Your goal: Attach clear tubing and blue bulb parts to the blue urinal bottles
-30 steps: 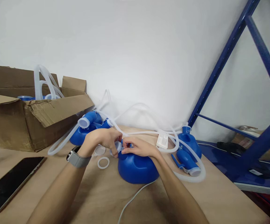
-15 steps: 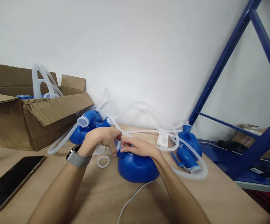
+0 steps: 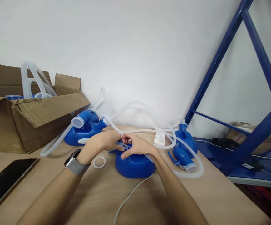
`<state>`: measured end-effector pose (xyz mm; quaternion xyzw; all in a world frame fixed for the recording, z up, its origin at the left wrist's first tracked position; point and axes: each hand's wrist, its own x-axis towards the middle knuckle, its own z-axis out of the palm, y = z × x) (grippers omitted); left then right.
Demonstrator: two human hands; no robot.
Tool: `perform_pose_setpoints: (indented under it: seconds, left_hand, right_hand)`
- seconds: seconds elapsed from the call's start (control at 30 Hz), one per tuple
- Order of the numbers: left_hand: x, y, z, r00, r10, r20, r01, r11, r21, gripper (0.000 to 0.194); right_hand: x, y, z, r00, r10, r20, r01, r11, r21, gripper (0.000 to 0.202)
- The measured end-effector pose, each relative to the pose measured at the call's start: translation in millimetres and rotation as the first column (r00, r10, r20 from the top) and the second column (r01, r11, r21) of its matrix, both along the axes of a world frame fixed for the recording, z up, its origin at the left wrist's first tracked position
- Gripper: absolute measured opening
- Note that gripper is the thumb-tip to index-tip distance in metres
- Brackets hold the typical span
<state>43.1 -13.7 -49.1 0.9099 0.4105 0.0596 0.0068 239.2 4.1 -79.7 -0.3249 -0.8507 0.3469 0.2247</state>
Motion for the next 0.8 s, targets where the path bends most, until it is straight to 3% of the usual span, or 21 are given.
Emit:
perform_pose_setpoints:
  seconds: [0.1,0.17,0.27,0.33,0.4,0.47,0.5,0.53,0.63,0.7,0.73,0.8]
  left_hand:
    - [-0.4,-4.4,-19.6,0.992,0.059,-0.114,-0.037,0.982,0.187,0.032]
    - [-1.2,-7.7,-34.5,0.988,0.116,-0.1,-0.084,0.956,0.28,0.037]
    - [-5.2,-8.5,-50.1,0.988,0.153,0.001,-0.146,0.945,0.293,0.036]
    - [-11.5,-5.6,-52.8,0.973,0.153,0.172,-0.192,0.951,0.241,0.038]
    - [-22.4,-1.4,-50.4,0.871,0.204,0.447,-0.295,0.945,0.143,0.049]
    - [-37.8,2.5,-45.9,0.683,0.294,0.669,-0.422,0.906,0.033,0.059]
    - [-46.3,4.1,-44.1,0.617,0.327,0.716,-0.464,0.886,-0.005,0.061]
    - [-54.7,5.5,-43.2,0.599,0.351,0.72,-0.486,0.874,-0.022,0.06]
    - [-73.2,8.0,-46.6,0.697,0.41,0.588,-0.527,0.849,0.033,0.047]
    - [-76.6,7.1,-52.0,0.76,0.379,0.528,-0.526,0.835,0.159,0.045]
    - [-75.3,5.4,-54.4,0.793,0.314,0.522,-0.488,0.841,0.235,0.049]
    - [-68.2,-1.5,-57.4,0.86,0.094,0.501,-0.304,0.884,0.355,0.049]
  right_hand:
    - [0.2,2.2,-5.6,0.994,-0.105,-0.006,0.105,0.993,0.056,0.068]
    - [-4.5,0.0,-9.3,0.989,-0.127,0.072,0.117,0.985,0.124,0.077]
    - [-14.2,-5.8,-12.9,0.971,-0.147,0.186,0.092,0.957,0.276,0.081]
    - [-17.7,-8.6,-13.3,0.951,-0.18,0.251,0.084,0.933,0.349,0.075]
    - [-17.0,-9.6,-12.2,0.925,-0.202,0.321,0.072,0.924,0.376,0.067]
    - [-13.8,-9.5,-10.4,0.909,-0.202,0.365,0.051,0.922,0.384,0.062]
    - [-12.0,-9.3,-9.5,0.908,-0.193,0.371,0.038,0.922,0.386,0.06]
    - [-10.6,-9.0,-8.8,0.912,-0.182,0.368,0.027,0.921,0.388,0.06]
    - [-9.2,-8.8,-8.0,0.922,-0.168,0.35,0.024,0.924,0.381,0.061]
    - [-10.1,-9.0,-8.2,0.924,-0.173,0.342,0.034,0.925,0.378,0.06]
    - [-10.6,-9.2,-8.5,0.924,-0.176,0.339,0.038,0.926,0.377,0.059]
    - [-11.4,-9.3,-9.0,0.925,-0.175,0.337,0.042,0.928,0.369,0.059]
